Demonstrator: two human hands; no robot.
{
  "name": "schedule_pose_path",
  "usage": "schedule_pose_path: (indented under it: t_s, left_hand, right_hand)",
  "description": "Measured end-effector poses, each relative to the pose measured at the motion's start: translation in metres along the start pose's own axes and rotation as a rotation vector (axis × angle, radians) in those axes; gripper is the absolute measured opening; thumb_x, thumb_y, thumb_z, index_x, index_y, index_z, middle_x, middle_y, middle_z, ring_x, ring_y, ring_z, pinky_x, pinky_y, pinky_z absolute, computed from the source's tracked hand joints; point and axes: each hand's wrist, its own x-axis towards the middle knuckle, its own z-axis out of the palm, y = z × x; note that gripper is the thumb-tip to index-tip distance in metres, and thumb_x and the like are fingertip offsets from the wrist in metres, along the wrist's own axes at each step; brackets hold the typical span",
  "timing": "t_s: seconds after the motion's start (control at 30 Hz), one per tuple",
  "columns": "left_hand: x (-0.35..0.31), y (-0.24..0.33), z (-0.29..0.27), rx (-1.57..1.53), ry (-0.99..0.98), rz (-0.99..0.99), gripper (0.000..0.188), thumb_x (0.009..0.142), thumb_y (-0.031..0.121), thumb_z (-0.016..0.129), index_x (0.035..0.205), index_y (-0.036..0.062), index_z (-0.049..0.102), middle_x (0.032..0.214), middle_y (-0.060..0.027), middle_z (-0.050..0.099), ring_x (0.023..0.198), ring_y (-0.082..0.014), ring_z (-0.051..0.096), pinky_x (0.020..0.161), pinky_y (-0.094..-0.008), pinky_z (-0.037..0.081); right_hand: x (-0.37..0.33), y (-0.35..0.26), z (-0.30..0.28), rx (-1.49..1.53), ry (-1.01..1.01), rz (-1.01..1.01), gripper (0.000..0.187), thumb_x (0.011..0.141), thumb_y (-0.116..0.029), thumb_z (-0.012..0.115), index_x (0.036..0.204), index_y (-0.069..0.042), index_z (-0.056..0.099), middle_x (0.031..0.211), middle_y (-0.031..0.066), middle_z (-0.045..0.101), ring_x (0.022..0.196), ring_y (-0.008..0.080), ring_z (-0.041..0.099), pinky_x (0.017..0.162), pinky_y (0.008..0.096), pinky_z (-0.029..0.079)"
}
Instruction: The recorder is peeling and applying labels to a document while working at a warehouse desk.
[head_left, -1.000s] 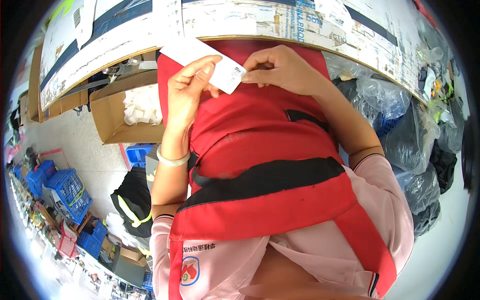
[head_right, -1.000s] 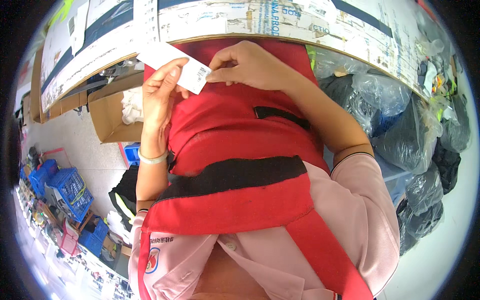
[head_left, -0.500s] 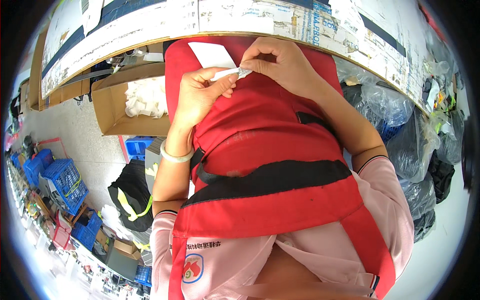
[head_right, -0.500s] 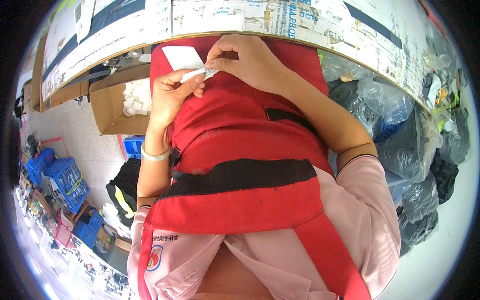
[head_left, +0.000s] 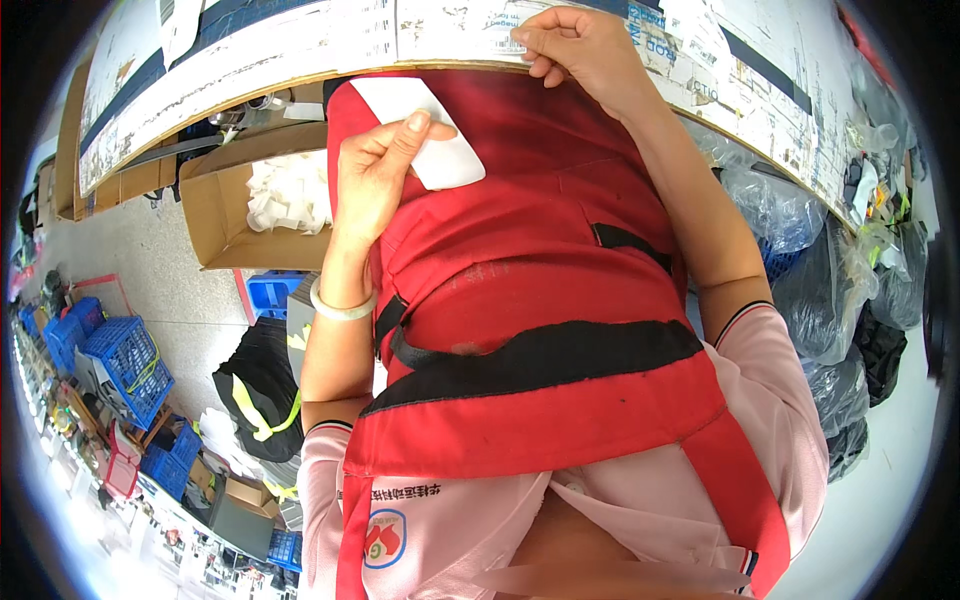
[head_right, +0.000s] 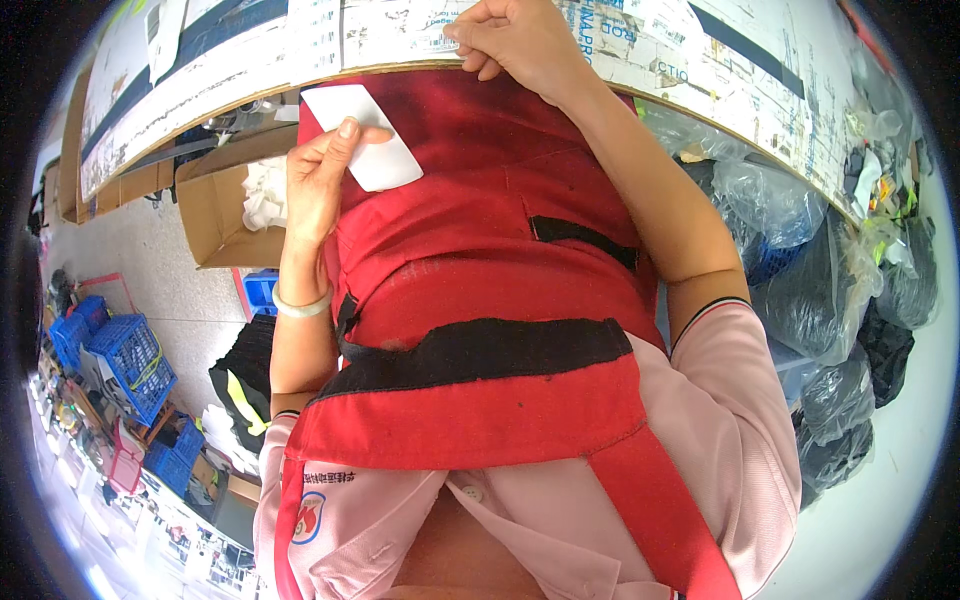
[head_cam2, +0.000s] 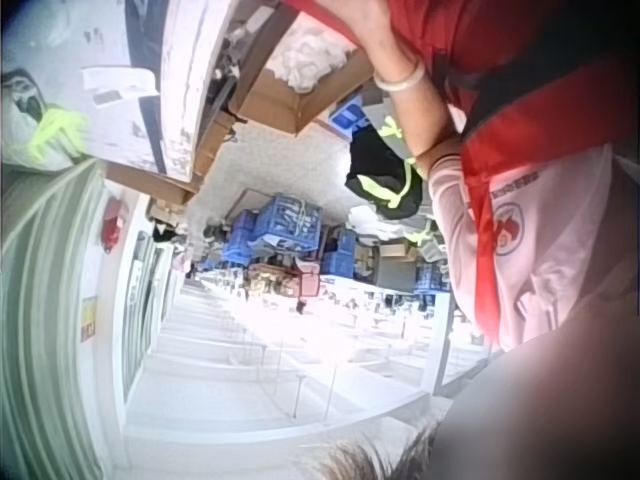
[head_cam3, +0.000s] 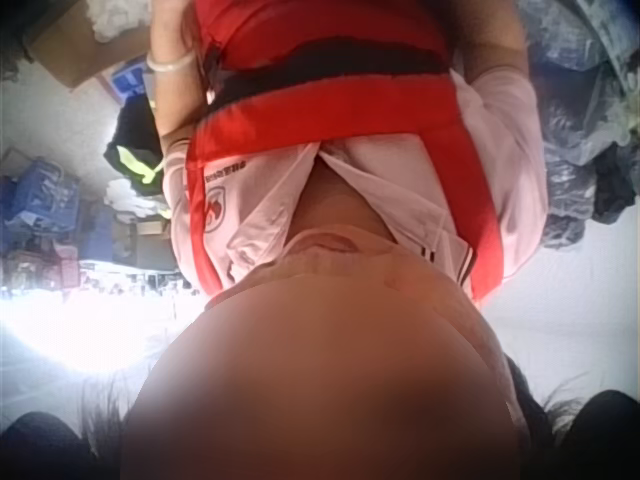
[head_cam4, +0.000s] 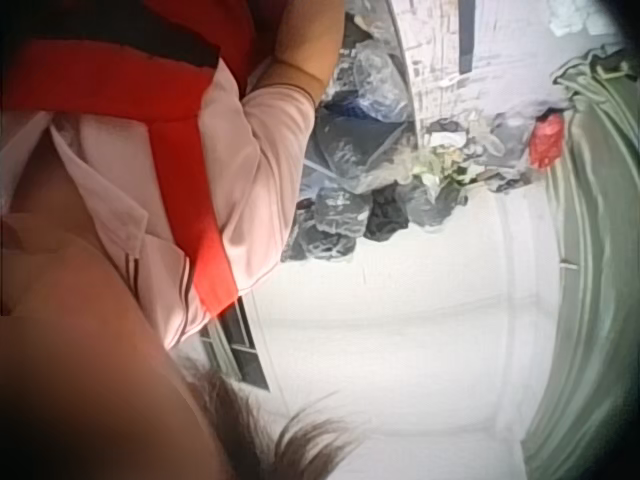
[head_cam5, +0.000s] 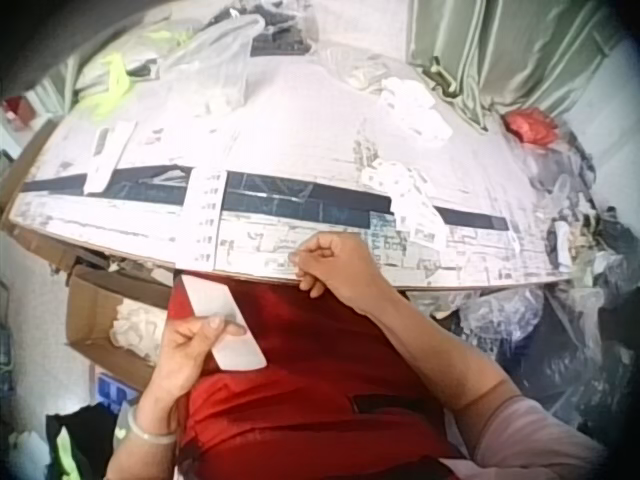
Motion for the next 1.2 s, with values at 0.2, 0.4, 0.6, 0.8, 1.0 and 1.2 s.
schedule_pose_path:
  t_s: [0.2,0.4,0.6,0.8,1.0,1.2]
  left_hand:
    - [0.001,-0.002,0.003,0.003,0.002,0.006,0.031,0.095,0.028,0.059,0.090,0.0010,0.073,0.079,0.0000,0.067,0.072,-0.0048,0.052,0.066,-0.0206,0.043]
    - [0.002,-0.007,0.005,0.000,0.009,0.025,0.029,0.094,0.027,0.060,0.090,0.0016,0.073,0.077,0.0009,0.066,0.069,-0.0044,0.050,0.063,-0.0201,0.041]
    - [0.000,-0.010,0.005,0.003,-0.001,0.004,0.028,0.094,0.027,0.060,0.089,0.0022,0.074,0.074,0.0020,0.065,0.066,-0.0042,0.048,0.060,-0.0201,0.040]
    - [0.000,-0.012,0.004,0.044,-0.009,-0.005,0.028,0.093,0.027,0.061,0.090,0.0032,0.074,0.071,0.0036,0.062,0.064,-0.0035,0.047,0.059,-0.0196,0.039]
    - [-0.001,-0.012,0.006,0.048,0.001,-0.011,0.027,0.094,0.027,0.061,0.089,0.0034,0.074,0.070,0.0039,0.062,0.064,-0.0032,0.046,0.058,-0.0195,0.038]
    - [-0.003,-0.013,0.009,-0.044,-0.001,-0.004,0.017,0.091,0.015,0.064,0.094,0.0003,0.072,0.081,0.0004,0.068,0.074,-0.0045,0.055,0.067,-0.0186,0.044]
  right_hand:
    - [0.001,-0.001,0.003,-0.009,0.013,0.002,0.016,0.089,-0.011,0.062,0.088,0.005,0.064,0.071,0.0070,0.063,0.057,0.0113,0.060,0.049,0.0222,0.049]
    - [0.003,0.004,0.002,0.021,0.022,0.017,0.016,0.089,-0.011,0.062,0.088,0.005,0.063,0.071,0.0067,0.063,0.056,0.0108,0.059,0.048,0.0220,0.049]
    - [0.001,-0.002,0.005,-0.020,0.033,0.032,0.015,0.088,-0.010,0.061,0.088,0.005,0.063,0.071,0.0066,0.063,0.056,0.0108,0.059,0.048,0.0221,0.049]
    - [0.002,-0.002,0.005,-0.020,0.025,0.022,0.016,0.088,-0.010,0.061,0.088,0.006,0.063,0.071,0.0070,0.063,0.056,0.0112,0.059,0.048,0.0224,0.049]
    - [-0.001,-0.006,0.014,-0.173,0.058,-0.034,0.015,0.088,-0.009,0.060,0.087,0.006,0.063,0.070,0.0082,0.063,0.056,0.0124,0.060,0.049,0.0240,0.050]
    - [-0.012,0.000,0.001,-0.126,0.021,-0.330,0.017,0.090,-0.015,0.062,0.091,0.002,0.065,0.072,0.0050,0.063,0.059,0.0097,0.059,0.051,0.0212,0.048]
